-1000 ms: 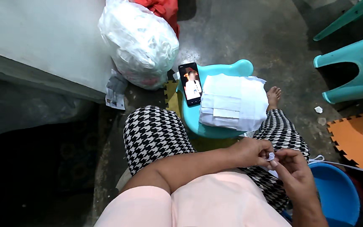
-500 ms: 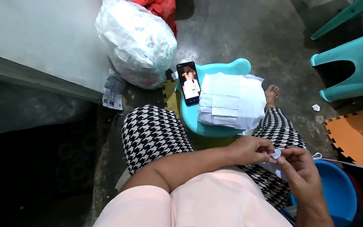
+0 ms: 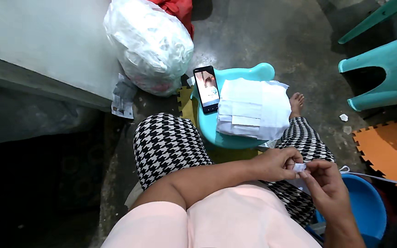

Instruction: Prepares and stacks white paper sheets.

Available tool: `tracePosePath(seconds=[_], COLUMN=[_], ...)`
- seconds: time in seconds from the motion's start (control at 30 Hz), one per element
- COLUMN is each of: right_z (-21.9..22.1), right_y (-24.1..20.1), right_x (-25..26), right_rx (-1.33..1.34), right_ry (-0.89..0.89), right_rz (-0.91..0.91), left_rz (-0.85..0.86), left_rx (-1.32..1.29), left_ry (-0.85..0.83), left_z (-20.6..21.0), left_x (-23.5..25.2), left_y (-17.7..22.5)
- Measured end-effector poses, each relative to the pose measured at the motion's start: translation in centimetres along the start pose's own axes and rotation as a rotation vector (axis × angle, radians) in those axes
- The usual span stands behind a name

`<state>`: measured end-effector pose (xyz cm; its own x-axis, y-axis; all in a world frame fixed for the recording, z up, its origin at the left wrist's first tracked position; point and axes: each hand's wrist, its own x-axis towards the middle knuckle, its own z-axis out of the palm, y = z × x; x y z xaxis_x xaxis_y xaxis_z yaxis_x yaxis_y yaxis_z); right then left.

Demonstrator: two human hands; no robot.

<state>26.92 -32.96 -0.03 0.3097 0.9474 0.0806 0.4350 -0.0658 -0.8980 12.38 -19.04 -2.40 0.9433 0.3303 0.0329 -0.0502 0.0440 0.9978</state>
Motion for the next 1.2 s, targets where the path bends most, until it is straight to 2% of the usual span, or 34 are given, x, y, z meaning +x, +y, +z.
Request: tracePosePath(seconds=[0.23, 0.53, 0.8, 1.0, 1.2], right_z=[-0.16, -0.14, -0.33, -0.56, -0.78], right_y=[-0.15, -0.19, -0.33, 0.07, 0.12], right_x=[-0.06, -0.25, -0.08, 0.0, -0.01], right_rx=[-0.134, -0.398, -0.376, -0.266, -0.144], right_ry=[0.005, -0.014, 0.005, 0.014, 0.02], right_rz=[-0.032, -0.001, -0.051, -0.083, -0.075], left_rz=[0.114, 0.217, 0.123, 0.245, 0.219], left_rx=[0.182, 0.233, 0.166, 0.198, 0.266], left_ry=[-0.016, 0.034, 0.006, -0.004, 0.006], left_z=[-0.06, 0.24, 0.05, 0.25, 0.17], left_x=[0.0, 0.09, -0.11, -0.05, -0.27], left_y=[-0.27, -0.57, 0.3, -0.3, -0.07])
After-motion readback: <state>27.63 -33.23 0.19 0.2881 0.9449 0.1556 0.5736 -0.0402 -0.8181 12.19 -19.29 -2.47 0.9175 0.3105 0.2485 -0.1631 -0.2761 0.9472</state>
